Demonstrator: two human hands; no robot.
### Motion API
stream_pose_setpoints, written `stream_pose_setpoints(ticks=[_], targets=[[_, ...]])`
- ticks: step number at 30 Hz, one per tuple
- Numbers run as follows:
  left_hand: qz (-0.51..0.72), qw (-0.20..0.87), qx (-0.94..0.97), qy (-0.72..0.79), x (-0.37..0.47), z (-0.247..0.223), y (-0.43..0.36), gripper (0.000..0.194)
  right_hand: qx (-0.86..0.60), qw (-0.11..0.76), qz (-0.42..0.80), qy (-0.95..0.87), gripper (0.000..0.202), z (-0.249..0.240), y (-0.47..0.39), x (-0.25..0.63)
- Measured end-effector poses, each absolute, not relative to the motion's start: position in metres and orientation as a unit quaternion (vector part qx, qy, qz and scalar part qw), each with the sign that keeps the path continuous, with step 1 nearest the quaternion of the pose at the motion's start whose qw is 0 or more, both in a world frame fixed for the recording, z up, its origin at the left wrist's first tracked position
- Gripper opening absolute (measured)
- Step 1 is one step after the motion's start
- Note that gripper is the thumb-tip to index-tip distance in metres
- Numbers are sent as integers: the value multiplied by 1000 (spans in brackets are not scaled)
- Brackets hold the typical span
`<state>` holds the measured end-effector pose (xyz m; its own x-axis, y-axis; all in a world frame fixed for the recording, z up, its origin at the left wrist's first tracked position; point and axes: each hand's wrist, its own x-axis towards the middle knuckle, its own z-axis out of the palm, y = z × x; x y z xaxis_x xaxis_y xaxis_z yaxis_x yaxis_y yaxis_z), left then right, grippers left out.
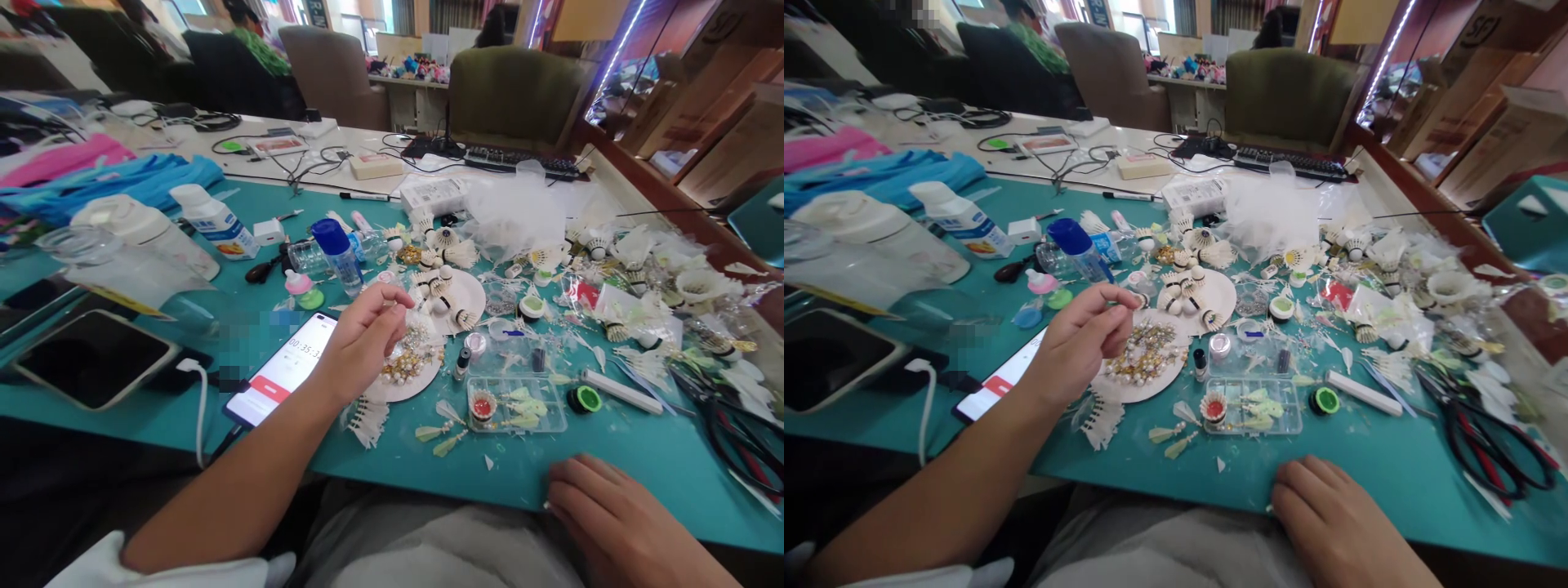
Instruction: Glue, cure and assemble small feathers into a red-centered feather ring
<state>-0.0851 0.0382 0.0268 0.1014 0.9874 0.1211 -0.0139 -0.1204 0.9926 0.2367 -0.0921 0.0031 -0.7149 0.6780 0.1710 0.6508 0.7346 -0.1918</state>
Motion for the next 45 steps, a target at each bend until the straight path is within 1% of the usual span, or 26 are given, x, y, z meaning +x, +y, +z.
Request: stream_pose_setpoints(ticks=[3, 5, 8, 11, 14, 17, 21, 26, 35, 41, 45], targets=[[501, 503, 568, 417, -81, 30, 33, 5, -378, 187, 46, -906, 27, 11, -87, 231], [486, 518, 583, 395, -77, 31, 26, 7, -387, 218, 56, -894, 24, 14, -84, 228], [433, 553, 620, 350, -70, 34, 13, 11, -399, 265, 81, -874, 17, 19, -80, 223], [368, 589, 650, 308, -62, 36, 1, 15, -406, 335, 127, -841, 11, 26, -72, 210], [349, 646, 612, 293, -56, 34, -4, 21, -396, 407, 167, -806, 10, 34, -58, 187], [355, 677, 570, 301, -54, 30, -3, 27, -377, 438, 190, -794, 11, 37, -46, 166], [340, 712, 532, 307, -53, 26, -1, 28, -358, 459, 204, -787, 16, 34, -39, 154], [333, 707, 540, 314, -52, 26, -2, 17, -351, 472, 208, -782, 22, 30, -38, 152], [312, 682, 577, 325, -51, 27, -2, 11, -349, 446, 213, -796, 15, 30, -36, 155], [298, 643, 625, 328, -53, 26, -1, 15, -359, 430, 213, -801, 11, 31, -35, 157], [295, 632, 640, 322, -53, 25, 0, 13, -362, 418, 212, -806, 11, 33, -34, 157]])
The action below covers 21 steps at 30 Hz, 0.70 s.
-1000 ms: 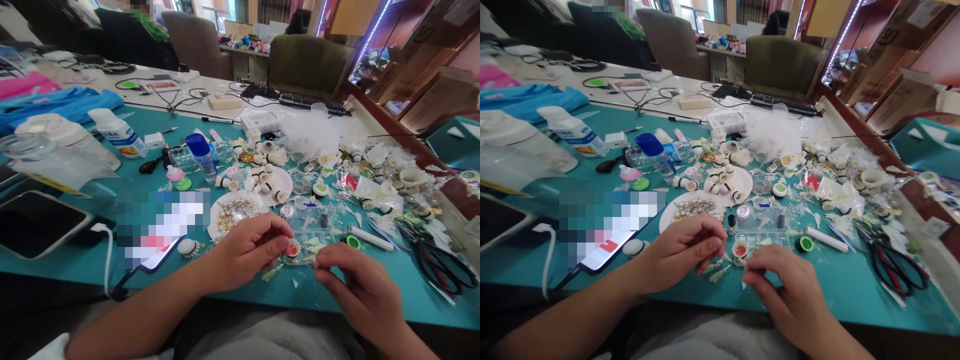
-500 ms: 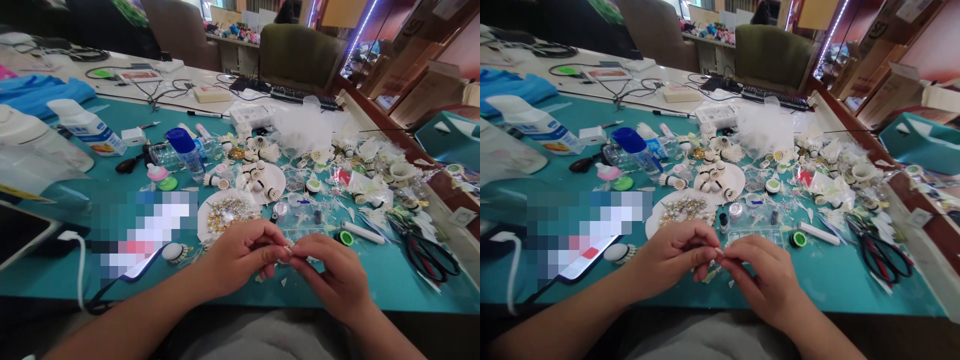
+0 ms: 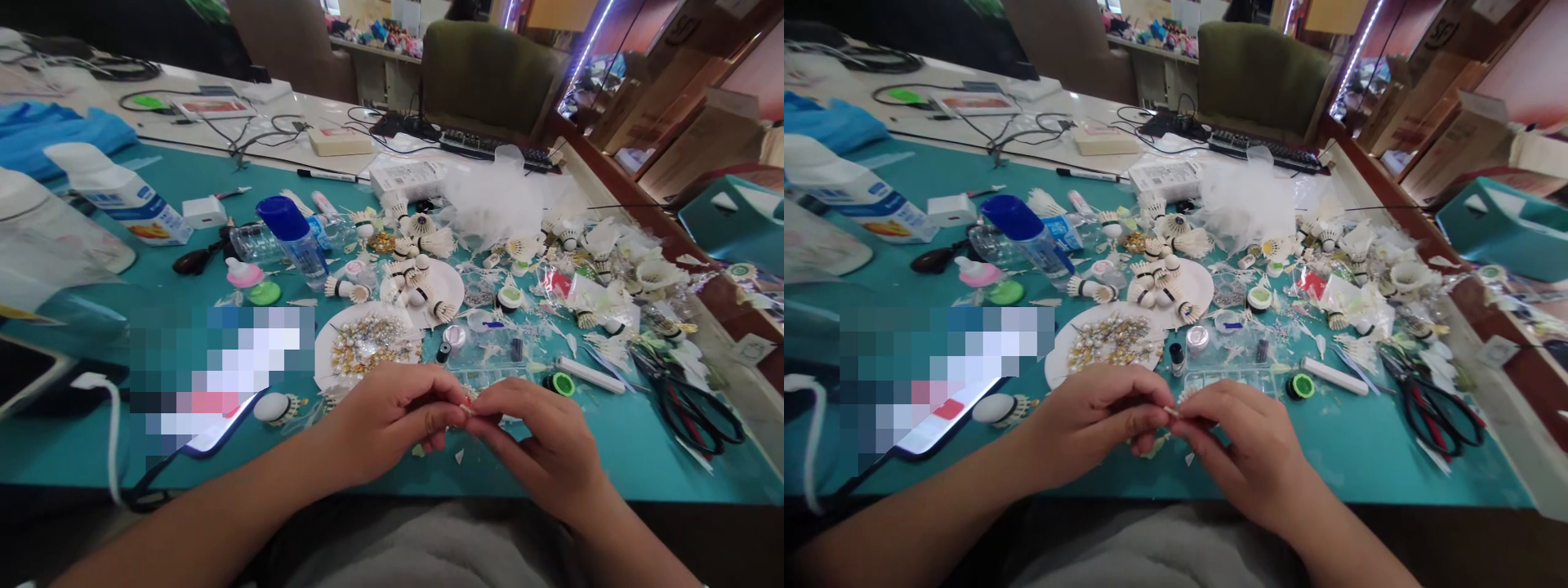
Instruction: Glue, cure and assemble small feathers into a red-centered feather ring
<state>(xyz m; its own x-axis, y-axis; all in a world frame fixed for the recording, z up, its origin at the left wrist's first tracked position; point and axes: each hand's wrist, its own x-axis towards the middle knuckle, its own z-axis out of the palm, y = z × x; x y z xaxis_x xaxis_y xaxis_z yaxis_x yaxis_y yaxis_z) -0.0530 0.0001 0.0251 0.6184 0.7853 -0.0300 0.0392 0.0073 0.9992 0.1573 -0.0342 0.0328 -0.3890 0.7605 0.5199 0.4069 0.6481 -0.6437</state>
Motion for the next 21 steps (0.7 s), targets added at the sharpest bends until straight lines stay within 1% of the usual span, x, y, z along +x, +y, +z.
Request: stream_pose_setpoints(ticks=[7, 13, 17, 21], targets=[[303, 608, 664, 311, -52, 26, 1, 11, -364, 414, 211, -808, 10, 32, -34, 157], [301, 610, 666, 306, -53, 24, 3, 10, -371, 416, 213, -802, 10, 30, -34, 158], [303, 556, 712, 303, -55, 24, 3, 10, -367, 416, 216, -804, 11, 30, -34, 159], [308, 512, 747, 291, -55, 23, 1, 16, -384, 407, 207, -803, 7, 30, -35, 156]])
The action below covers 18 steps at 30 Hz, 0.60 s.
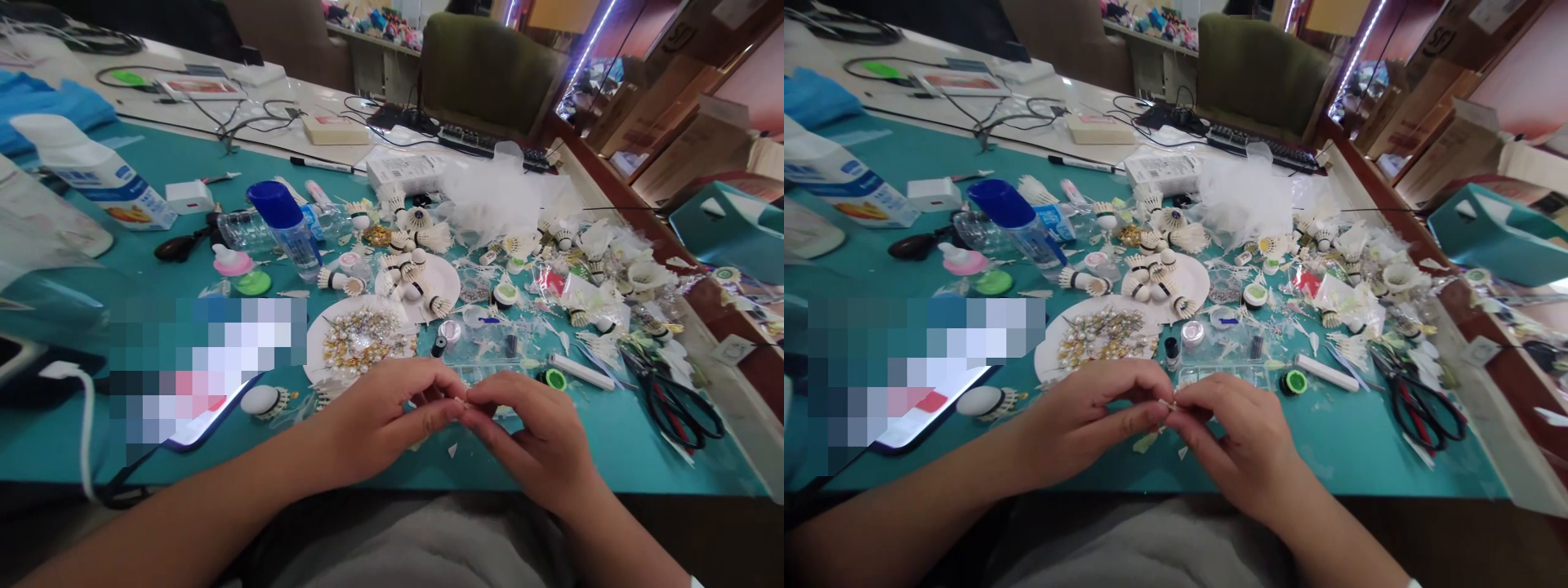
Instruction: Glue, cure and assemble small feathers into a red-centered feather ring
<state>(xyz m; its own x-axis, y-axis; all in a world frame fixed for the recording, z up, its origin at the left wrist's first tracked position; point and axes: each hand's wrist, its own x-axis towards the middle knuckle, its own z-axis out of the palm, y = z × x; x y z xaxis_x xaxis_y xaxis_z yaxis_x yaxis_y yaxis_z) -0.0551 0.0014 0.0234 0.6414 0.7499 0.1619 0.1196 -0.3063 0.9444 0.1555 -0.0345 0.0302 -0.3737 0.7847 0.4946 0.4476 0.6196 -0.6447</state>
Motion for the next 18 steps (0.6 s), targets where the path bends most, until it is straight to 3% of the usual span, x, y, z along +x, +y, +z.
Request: stream_pose_setpoints(ticks=[5, 10, 15, 18], targets=[[297, 500, 750, 315, -55, 24, 0, 19, -419, 367, 207, -804, 12, 34, -39, 165], [301, 491, 746, 334, -54, 26, -4, 24, -542, 298, 107, -778, 12, 35, -40, 228], [314, 487, 732, 357, -54, 22, -5, 25, -729, 129, -3, -672, 32, 28, -30, 325], [310, 482, 747, 337, -55, 19, -3, 25, -776, 81, -22, -625, 32, 25, -31, 374]])
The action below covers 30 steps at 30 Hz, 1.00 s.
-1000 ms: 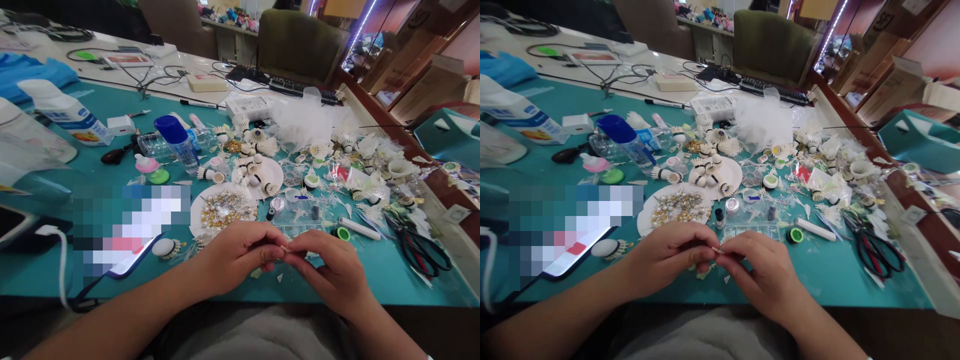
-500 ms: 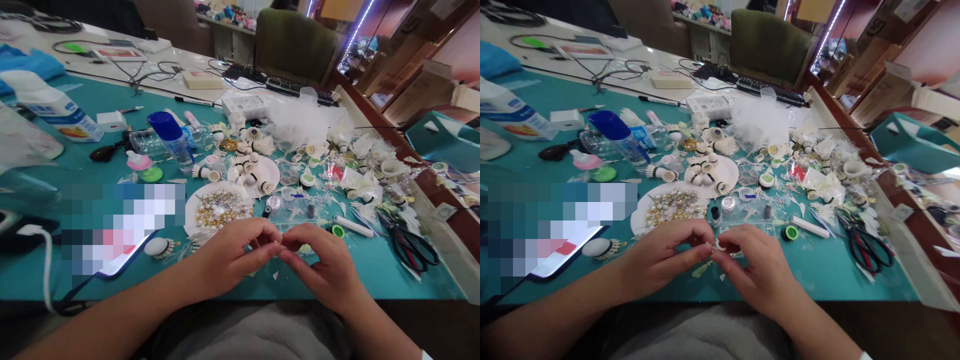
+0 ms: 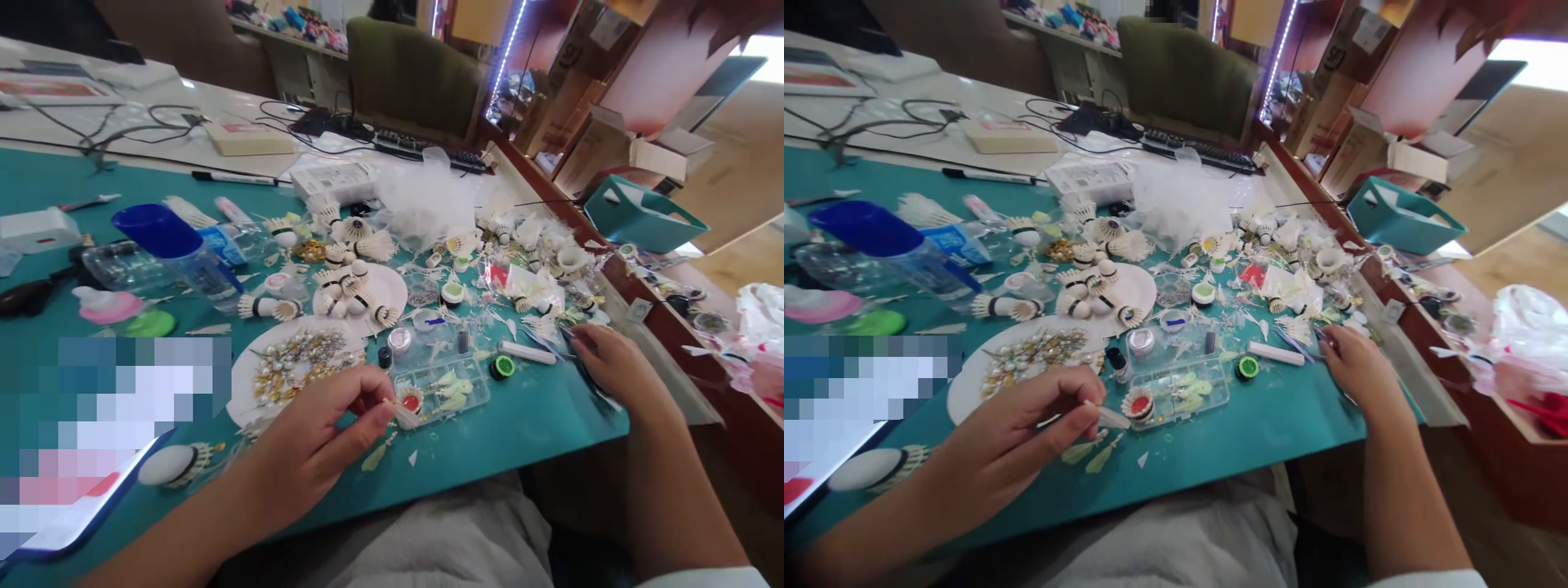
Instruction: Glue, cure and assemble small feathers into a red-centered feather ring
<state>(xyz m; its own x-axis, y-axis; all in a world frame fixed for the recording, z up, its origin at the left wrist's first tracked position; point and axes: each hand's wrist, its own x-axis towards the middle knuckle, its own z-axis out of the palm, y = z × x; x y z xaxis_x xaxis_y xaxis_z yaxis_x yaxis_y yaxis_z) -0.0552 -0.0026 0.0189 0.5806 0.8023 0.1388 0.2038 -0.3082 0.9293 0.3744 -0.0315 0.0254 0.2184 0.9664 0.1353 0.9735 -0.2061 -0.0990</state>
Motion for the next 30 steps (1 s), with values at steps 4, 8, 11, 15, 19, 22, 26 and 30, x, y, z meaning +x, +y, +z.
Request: stream_pose_setpoints(ticks=[4, 8, 11, 15, 19, 22, 26, 30], targets=[[318, 461, 739, 373, -53, 22, -4, 25, -828, 28, -21, -559, 30, 24, -43, 417], [324, 459, 725, 398, -49, 28, -9, 24, -851, -7, -23, -525, 33, 21, -50, 439], [320, 447, 730, 406, -47, 30, -10, 25, -854, -24, -17, -520, 37, 18, -50, 443], [321, 432, 736, 411, -46, 32, -11, 26, -852, -38, 3, -522, 42, 14, -46, 436], [320, 438, 729, 417, -45, 34, -12, 26, -842, -44, 6, -537, 40, 12, -40, 429], [312, 448, 724, 421, -45, 33, -13, 26, -840, -52, -6, -541, 39, 11, -37, 428], [314, 449, 721, 424, -45, 33, -14, 26, -852, -64, -5, -520, 41, 8, -37, 424], [310, 448, 723, 425, -46, 34, -13, 28, -850, -60, 7, -523, 38, 6, -35, 419]])
